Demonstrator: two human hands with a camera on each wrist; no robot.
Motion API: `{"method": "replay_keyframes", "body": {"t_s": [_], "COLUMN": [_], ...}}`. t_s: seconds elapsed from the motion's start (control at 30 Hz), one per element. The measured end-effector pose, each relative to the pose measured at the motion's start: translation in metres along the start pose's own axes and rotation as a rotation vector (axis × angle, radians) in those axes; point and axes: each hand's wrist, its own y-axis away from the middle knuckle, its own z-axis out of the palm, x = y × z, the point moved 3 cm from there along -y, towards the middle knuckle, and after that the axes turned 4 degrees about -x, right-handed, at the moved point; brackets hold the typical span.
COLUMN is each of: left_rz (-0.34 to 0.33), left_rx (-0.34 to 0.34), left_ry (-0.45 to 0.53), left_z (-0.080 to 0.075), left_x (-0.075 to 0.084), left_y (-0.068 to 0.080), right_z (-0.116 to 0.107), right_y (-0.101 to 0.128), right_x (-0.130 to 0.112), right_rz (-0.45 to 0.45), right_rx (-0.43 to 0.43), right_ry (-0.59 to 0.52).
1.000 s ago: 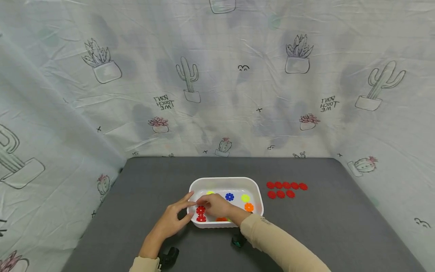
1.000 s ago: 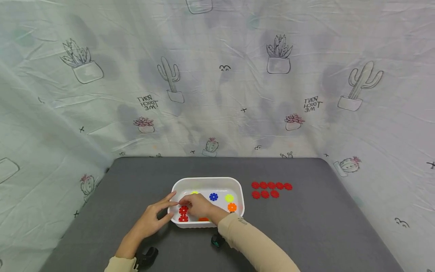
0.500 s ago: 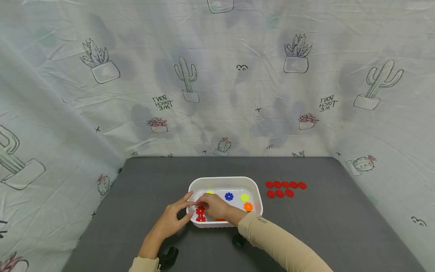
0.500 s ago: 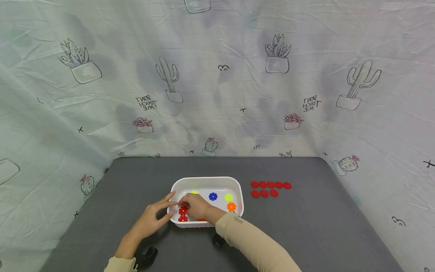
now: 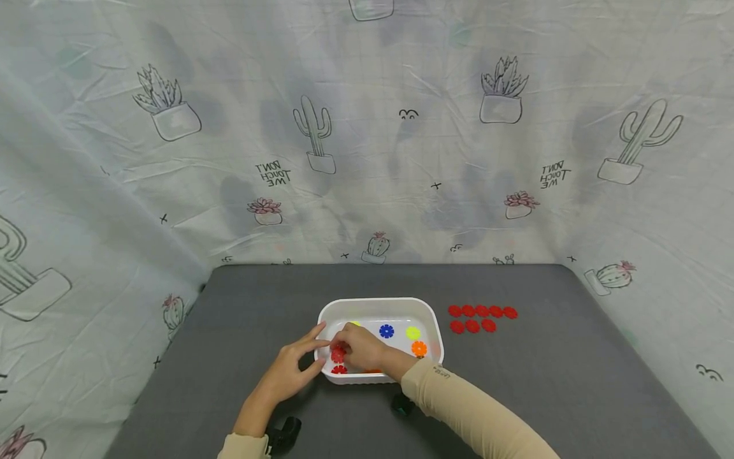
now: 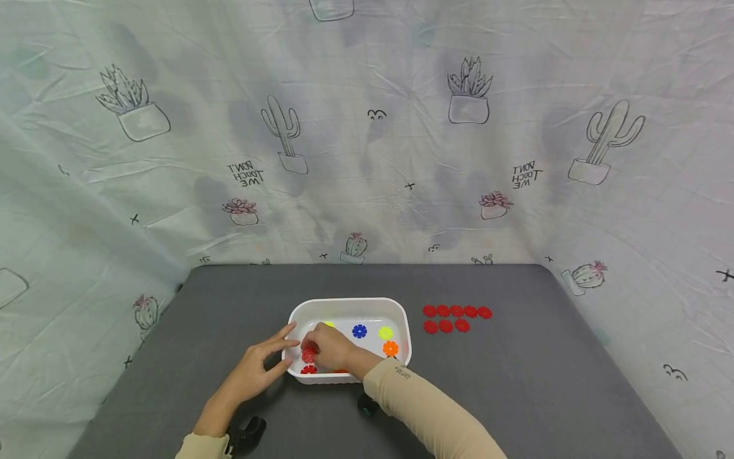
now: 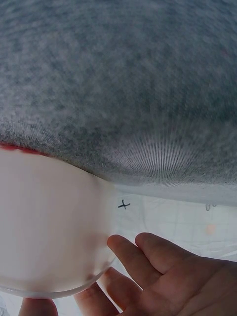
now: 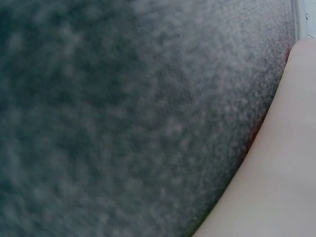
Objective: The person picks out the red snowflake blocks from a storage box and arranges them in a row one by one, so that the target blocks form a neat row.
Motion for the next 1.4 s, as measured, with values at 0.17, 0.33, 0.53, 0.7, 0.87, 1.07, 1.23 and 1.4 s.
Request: {"method": "replay_keyframes", "body": {"t_s": [0.17,0.33,0.53,0.7,0.87,1.07,1.23,1.4], "left_rz": [-0.009,-0.007,-0.005,0.004,-0.007,-0.009,-0.014,-0.025], "left_rx": [-0.008,-0.003,0.004,0.006,-0.001,-0.002,0.0,-0.004], "left_ry": [-0.003,0.0,-0.015,-0.022,-0.009,-0.009,-0.014,-0.003], "left_z": [0.0,0.0,0.001,0.001,0.001,0.002,0.002,0.001], "left_x": [-0.001,0.0,-0.001,-0.001,0.0,0.001,0.0,0.0], "left_y": [-0.001,-0.001,-0.001,0.0,0.0,0.0,0.0,0.0], "right_z": [-0.003,-0.006,-0.009,-0.011,-0.018,-0.029,-0.039,-0.052], "right_y": [0.001,0.002,0.002,0.004,0.011,0.022,0.037,0.058], "right_x": [0.001,0.003,0.006,0.008,0.008,0.008,0.011,0.022], "right_rz": [0.033,0.047,0.077,0.118,0.139,0.093,0.055,0.051], "right_rx": [0.038,0.074,0.094,0.104,0.156,0.193,0.225,0.285], "right_ry": [0.0,-0.03,-0.114,-0.246,-0.383,-0.488,-0.606,-0.671]}}
